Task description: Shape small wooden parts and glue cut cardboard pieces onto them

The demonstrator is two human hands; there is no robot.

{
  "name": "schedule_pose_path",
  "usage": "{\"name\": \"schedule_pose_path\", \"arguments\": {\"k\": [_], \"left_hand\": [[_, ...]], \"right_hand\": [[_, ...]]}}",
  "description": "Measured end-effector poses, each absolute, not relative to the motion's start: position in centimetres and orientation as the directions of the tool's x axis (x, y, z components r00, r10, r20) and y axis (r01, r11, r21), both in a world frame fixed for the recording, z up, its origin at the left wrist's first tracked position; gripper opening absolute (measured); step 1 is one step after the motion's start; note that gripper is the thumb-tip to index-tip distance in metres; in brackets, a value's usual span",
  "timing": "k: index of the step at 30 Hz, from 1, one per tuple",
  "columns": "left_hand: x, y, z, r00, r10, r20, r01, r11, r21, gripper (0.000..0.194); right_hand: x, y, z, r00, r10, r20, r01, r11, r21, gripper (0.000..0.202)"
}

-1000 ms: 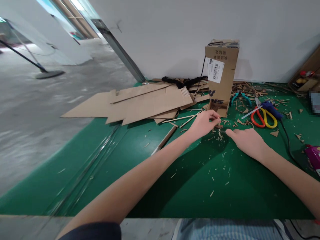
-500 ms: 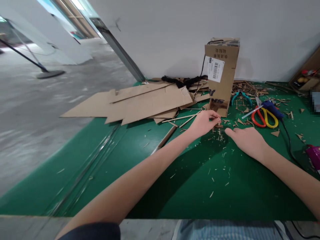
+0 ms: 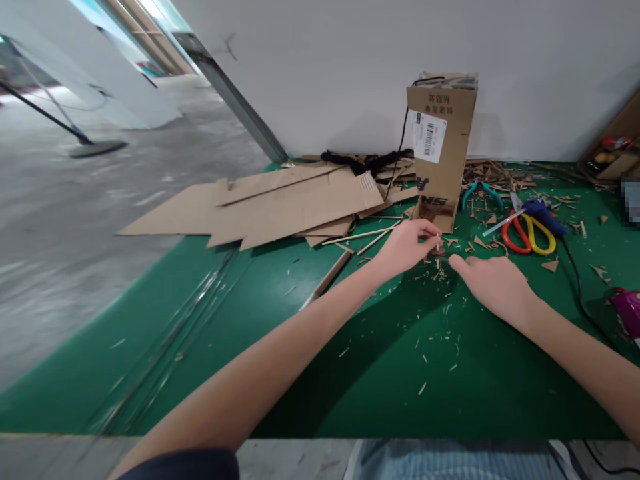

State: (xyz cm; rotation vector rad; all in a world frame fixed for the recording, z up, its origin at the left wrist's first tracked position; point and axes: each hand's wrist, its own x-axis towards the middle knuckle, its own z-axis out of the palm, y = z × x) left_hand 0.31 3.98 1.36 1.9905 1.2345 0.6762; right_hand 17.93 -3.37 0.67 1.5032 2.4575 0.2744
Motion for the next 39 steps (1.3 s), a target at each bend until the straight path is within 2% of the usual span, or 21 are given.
{"name": "schedule_pose_path", "arguments": {"k": [5, 12, 18, 26, 33, 39], "left_hand": [[0.2, 4.1, 1.2, 0.409, 0.909, 0.077, 0.548, -0.312, 0.776, 0.009], [0.5, 4.4, 0.6, 0.425, 0.9, 0.096, 0.529, -0.333, 0.781, 0.01], [0.6, 4.2, 0.8, 0.376, 0.923, 0.076, 0.545, -0.287, 0.788, 0.007], [0.8, 4.2, 0.6, 0.353, 0.931, 0.09, 0.546, -0.283, 0.788, 0.005], [0.6, 4.1, 0.7, 0.369, 0.924, 0.104, 0.533, -0.301, 0.791, 0.006], [0.6, 4.3, 0.3, 0.363, 0.923, 0.127, 0.521, -0.315, 0.793, 0.005]], "right_hand": [[18.0, -4.0, 0.5, -0.46, 0.875, -0.149, 0.834, 0.484, 0.267, 0.04], [18.1, -3.2, 0.6, -0.398, 0.914, -0.076, 0.868, 0.402, 0.291, 0.035], [18.0, -3.8, 0.6, -0.433, 0.883, -0.183, 0.854, 0.467, 0.229, 0.044], [18.1, -3.2, 0.5, -0.399, 0.914, -0.077, 0.869, 0.404, 0.285, 0.035], [18.1, -3.7, 0.4, -0.465, 0.871, -0.16, 0.837, 0.491, 0.241, 0.039], [18.1, -3.5, 0.1, -0.395, 0.914, -0.09, 0.876, 0.405, 0.263, 0.031]]}}
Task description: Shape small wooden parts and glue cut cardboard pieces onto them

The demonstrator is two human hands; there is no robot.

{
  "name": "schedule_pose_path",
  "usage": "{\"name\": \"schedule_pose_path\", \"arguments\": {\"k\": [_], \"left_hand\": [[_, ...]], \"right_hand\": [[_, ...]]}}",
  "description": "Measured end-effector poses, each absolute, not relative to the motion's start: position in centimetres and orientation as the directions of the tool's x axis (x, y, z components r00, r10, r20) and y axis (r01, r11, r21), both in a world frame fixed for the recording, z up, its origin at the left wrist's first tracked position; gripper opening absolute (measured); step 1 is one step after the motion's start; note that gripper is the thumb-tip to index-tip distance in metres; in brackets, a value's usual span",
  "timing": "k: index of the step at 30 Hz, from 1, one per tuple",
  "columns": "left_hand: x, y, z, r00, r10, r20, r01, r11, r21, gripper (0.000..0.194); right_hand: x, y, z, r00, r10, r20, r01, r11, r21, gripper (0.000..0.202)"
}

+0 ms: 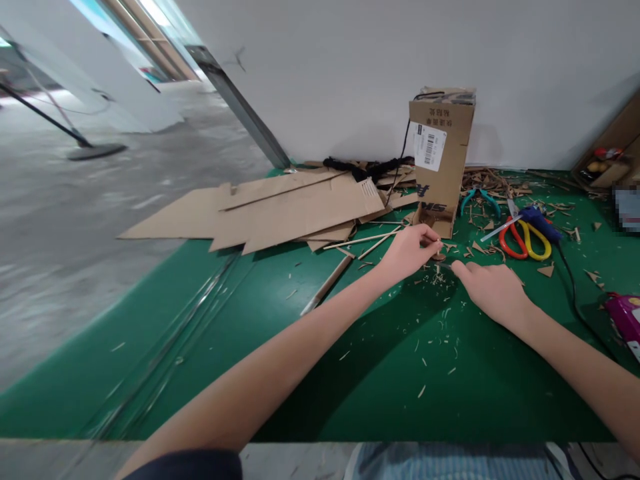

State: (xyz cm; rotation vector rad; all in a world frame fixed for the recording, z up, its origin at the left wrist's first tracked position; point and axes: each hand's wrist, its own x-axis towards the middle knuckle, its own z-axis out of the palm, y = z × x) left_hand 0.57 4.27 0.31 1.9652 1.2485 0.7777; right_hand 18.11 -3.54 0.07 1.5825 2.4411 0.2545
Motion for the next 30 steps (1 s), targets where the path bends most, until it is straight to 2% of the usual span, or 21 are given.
{"name": "schedule_pose_path", "arguments": {"k": [7, 14, 20, 30], "left_hand": [[0.32, 4.27, 0.33, 0.364, 0.924, 0.117, 0.531, -0.31, 0.789, 0.007], [0.45, 4.25, 0.55, 0.368, 0.926, 0.083, 0.533, -0.284, 0.797, 0.007], [0.64, 4.32, 0.37, 0.36, 0.93, 0.074, 0.498, -0.258, 0.828, 0.006], [0.53, 3.94, 0.88, 0.393, 0.916, 0.078, 0.515, -0.29, 0.807, 0.008]], "right_hand": [[17.84, -3.5, 0.32, -0.44, 0.886, -0.144, 0.853, 0.463, 0.24, 0.031], [18.46, -3.51, 0.08, -0.396, 0.917, -0.04, 0.879, 0.392, 0.271, 0.03], [18.51, -3.06, -0.04, -0.421, 0.907, -0.027, 0.863, 0.41, 0.296, 0.033], [18.31, -3.51, 0.28, -0.46, 0.878, -0.134, 0.839, 0.479, 0.259, 0.028]]}}
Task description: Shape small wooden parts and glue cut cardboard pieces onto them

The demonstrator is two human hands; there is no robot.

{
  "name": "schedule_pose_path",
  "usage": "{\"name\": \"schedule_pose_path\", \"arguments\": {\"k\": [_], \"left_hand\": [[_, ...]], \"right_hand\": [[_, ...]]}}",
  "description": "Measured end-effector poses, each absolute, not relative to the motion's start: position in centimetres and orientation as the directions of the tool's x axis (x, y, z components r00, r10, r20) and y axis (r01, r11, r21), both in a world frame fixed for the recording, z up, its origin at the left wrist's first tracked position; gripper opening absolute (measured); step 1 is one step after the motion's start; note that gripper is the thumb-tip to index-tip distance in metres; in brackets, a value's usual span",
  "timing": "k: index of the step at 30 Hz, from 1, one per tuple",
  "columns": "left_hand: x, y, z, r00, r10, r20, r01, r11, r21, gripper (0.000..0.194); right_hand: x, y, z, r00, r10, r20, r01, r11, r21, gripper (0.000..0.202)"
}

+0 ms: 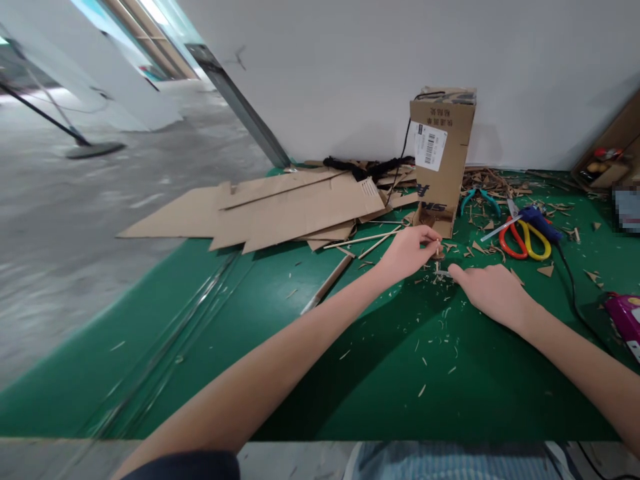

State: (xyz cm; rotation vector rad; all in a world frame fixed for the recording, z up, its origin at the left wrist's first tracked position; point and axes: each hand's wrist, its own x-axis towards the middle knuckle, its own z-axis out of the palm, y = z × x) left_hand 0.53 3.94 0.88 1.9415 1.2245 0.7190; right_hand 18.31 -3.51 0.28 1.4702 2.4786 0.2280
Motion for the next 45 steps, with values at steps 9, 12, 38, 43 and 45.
{"name": "schedule_pose_path", "arguments": {"k": [9, 12, 38, 43, 45], "left_hand": [[0.6, 4.1, 0.5, 0.387, 0.919, 0.073, 0.502, -0.277, 0.819, 0.01], [0.6, 4.0, 0.7, 0.394, 0.916, 0.071, 0.506, -0.281, 0.815, 0.011], [0.4, 4.1, 0.4, 0.388, 0.92, 0.052, 0.485, -0.252, 0.837, 0.011], [0.6, 3.9, 0.4, 0.39, 0.92, 0.035, 0.458, -0.227, 0.859, 0.01], [0.6, 4.0, 0.3, 0.398, 0.916, 0.045, 0.451, -0.238, 0.86, 0.01]], "right_hand": [[18.6, -3.2, -0.2, -0.439, 0.899, -0.015, 0.848, 0.419, 0.323, 0.031], [18.5, -3.1, -0.1, -0.436, 0.899, -0.041, 0.849, 0.426, 0.312, 0.034], [18.5, -3.1, 0.4, -0.437, 0.894, -0.102, 0.857, 0.448, 0.253, 0.032], [18.4, -3.5, 0.5, -0.478, 0.861, -0.173, 0.826, 0.508, 0.246, 0.04], [18.5, -3.6, 0.3, -0.474, 0.868, -0.15, 0.828, 0.497, 0.261, 0.038]]}}
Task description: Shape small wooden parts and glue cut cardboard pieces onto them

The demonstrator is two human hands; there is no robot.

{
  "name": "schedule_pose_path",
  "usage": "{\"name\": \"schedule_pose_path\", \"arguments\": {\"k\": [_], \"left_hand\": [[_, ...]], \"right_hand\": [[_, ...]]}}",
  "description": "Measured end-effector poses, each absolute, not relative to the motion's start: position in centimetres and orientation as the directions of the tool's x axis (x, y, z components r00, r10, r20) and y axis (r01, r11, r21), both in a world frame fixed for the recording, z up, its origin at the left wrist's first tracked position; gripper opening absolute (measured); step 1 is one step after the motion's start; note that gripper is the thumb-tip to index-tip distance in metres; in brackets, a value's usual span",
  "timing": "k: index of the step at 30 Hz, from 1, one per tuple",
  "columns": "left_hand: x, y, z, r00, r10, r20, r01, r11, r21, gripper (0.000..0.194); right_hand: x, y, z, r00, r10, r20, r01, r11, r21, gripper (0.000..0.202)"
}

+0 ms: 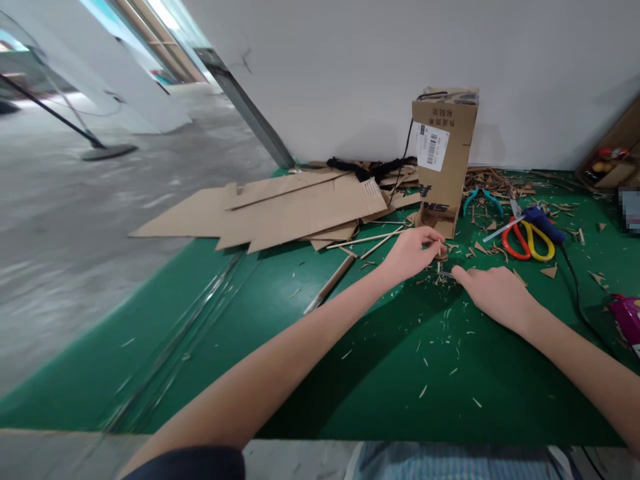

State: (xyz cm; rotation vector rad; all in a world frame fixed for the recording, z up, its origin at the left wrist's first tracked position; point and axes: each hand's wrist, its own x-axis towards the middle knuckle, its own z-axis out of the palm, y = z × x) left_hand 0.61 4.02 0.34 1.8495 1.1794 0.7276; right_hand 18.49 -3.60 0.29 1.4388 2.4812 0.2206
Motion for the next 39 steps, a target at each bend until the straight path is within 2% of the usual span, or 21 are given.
{"name": "schedule_pose_path", "arguments": {"k": [4, 13, 17, 27, 34, 39], "left_hand": [[0.58, 4.22, 0.15, 0.399, 0.916, 0.045, 0.459, -0.242, 0.855, 0.01], [0.85, 3.7, 0.72, 0.415, 0.909, 0.038, 0.446, -0.239, 0.863, 0.012], [0.73, 3.8, 0.73, 0.409, 0.912, 0.035, 0.445, -0.233, 0.865, 0.012], [0.38, 4.25, 0.27, 0.393, 0.92, 0.013, 0.449, -0.204, 0.87, 0.011], [0.51, 4.35, 0.19, 0.394, 0.919, 0.019, 0.443, -0.208, 0.872, 0.009], [0.45, 4.33, 0.03, 0.409, 0.911, 0.047, 0.451, -0.247, 0.858, 0.009]], "right_hand": [[18.65, -3.39, -0.15, -0.433, 0.897, -0.094, 0.852, 0.44, 0.284, 0.032], [18.65, -3.55, -0.21, -0.454, 0.89, -0.028, 0.839, 0.439, 0.322, 0.034], [18.55, -3.34, 0.0, -0.419, 0.906, -0.065, 0.855, 0.418, 0.306, 0.036], [18.67, -3.37, 0.64, -0.488, 0.85, -0.199, 0.822, 0.524, 0.222, 0.044], [18.7, -3.18, -0.15, -0.442, 0.893, -0.082, 0.844, 0.445, 0.298, 0.036], [18.38, -2.99, -0.11, -0.448, 0.892, -0.064, 0.836, 0.443, 0.325, 0.036]]}}
